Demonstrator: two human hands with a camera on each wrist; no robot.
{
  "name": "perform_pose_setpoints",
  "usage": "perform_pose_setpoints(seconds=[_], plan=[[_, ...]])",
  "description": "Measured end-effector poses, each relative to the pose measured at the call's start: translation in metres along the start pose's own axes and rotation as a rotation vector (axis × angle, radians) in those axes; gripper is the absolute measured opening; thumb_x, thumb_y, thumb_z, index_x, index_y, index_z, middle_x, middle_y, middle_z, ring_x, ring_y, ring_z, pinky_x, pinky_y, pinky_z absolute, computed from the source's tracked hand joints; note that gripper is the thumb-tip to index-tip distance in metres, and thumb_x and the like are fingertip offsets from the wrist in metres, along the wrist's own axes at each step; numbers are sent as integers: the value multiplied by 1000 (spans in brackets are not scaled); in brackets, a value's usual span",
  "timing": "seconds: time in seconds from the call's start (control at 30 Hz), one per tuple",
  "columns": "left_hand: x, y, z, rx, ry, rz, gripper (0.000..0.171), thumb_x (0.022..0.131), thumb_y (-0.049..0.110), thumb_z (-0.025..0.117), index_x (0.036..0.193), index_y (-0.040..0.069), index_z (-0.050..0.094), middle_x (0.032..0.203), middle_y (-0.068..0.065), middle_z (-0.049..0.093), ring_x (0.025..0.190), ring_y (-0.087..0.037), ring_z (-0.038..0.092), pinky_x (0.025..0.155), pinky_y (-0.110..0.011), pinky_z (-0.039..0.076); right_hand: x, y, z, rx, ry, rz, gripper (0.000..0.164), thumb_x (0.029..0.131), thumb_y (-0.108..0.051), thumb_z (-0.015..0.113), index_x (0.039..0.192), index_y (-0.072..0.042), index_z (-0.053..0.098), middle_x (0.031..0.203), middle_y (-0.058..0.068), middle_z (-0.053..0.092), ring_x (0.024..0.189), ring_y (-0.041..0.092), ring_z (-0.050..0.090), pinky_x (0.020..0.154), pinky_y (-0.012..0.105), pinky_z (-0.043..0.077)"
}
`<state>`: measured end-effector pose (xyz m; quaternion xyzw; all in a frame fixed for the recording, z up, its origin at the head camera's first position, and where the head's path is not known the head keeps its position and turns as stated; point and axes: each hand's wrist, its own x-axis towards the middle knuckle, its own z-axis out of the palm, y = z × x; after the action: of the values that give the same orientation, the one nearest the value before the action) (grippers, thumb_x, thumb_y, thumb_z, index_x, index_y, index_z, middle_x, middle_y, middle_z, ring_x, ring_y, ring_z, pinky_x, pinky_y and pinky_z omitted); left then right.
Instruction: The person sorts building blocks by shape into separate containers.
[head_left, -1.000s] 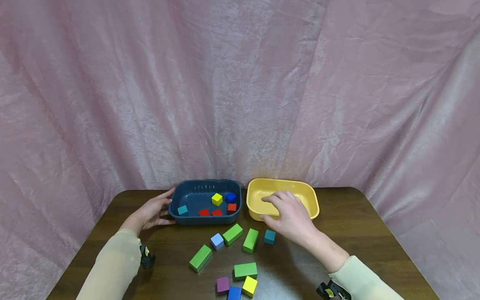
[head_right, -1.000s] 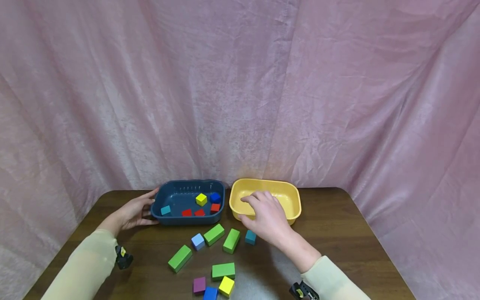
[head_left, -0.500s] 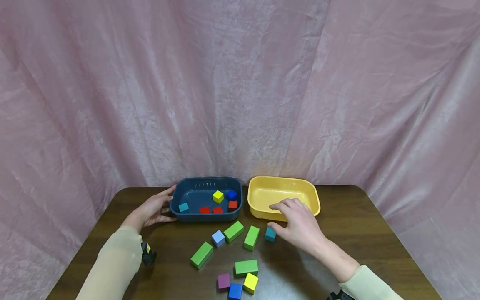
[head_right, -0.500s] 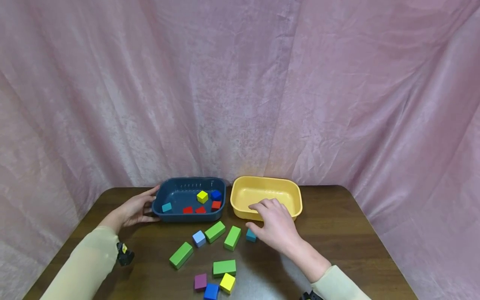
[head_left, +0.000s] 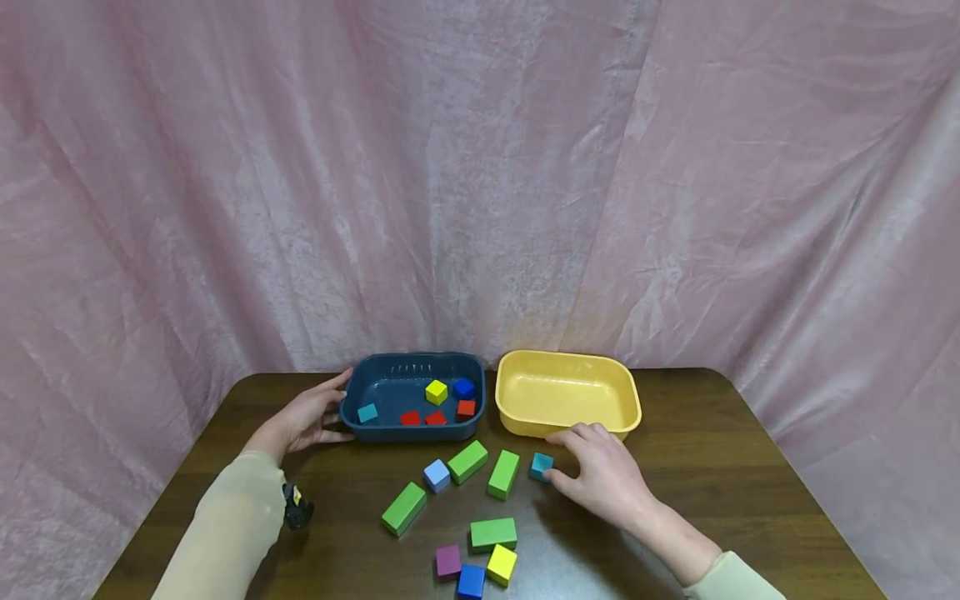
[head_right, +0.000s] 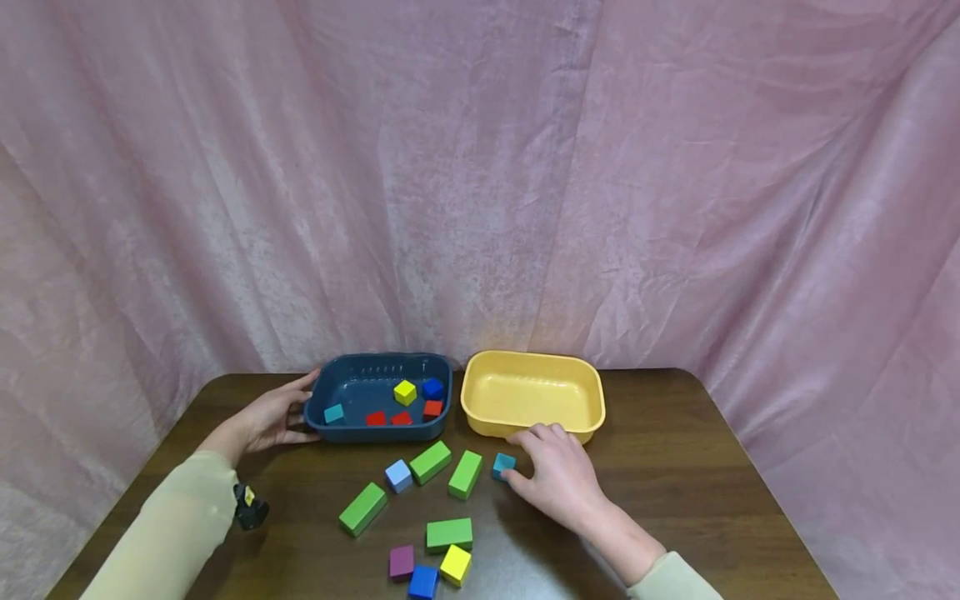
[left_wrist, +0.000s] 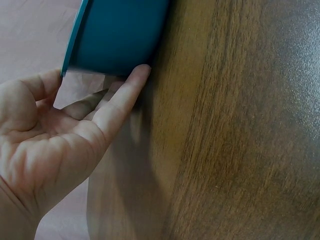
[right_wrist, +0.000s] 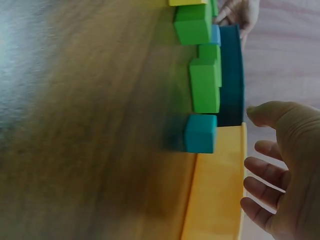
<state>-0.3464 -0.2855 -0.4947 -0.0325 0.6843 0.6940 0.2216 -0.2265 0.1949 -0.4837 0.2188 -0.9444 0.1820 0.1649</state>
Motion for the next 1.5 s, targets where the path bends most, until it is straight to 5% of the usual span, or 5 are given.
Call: perform_pose_setpoints(seconds=[0.7,1.5], plan=[[0,-3,-2,-22,-11,-1,62,112,16,31,165,35,5,169,-21,-2,148,-51,21,98,-63,48,0,2,26,-56,-58,126,32,76,-37,87,99,-20,74,89,-8,60,86,18,53,77,40,46],[1,-2,-2,-20,-8,4,62,112,16,32,165,35,7,169,-20,1,147,-50,24,97,-63,49,2,3,35,-82,-60,117,29,75,-36,89,93,-19,73,91,-7,62,85,19,54,74,39,47]])
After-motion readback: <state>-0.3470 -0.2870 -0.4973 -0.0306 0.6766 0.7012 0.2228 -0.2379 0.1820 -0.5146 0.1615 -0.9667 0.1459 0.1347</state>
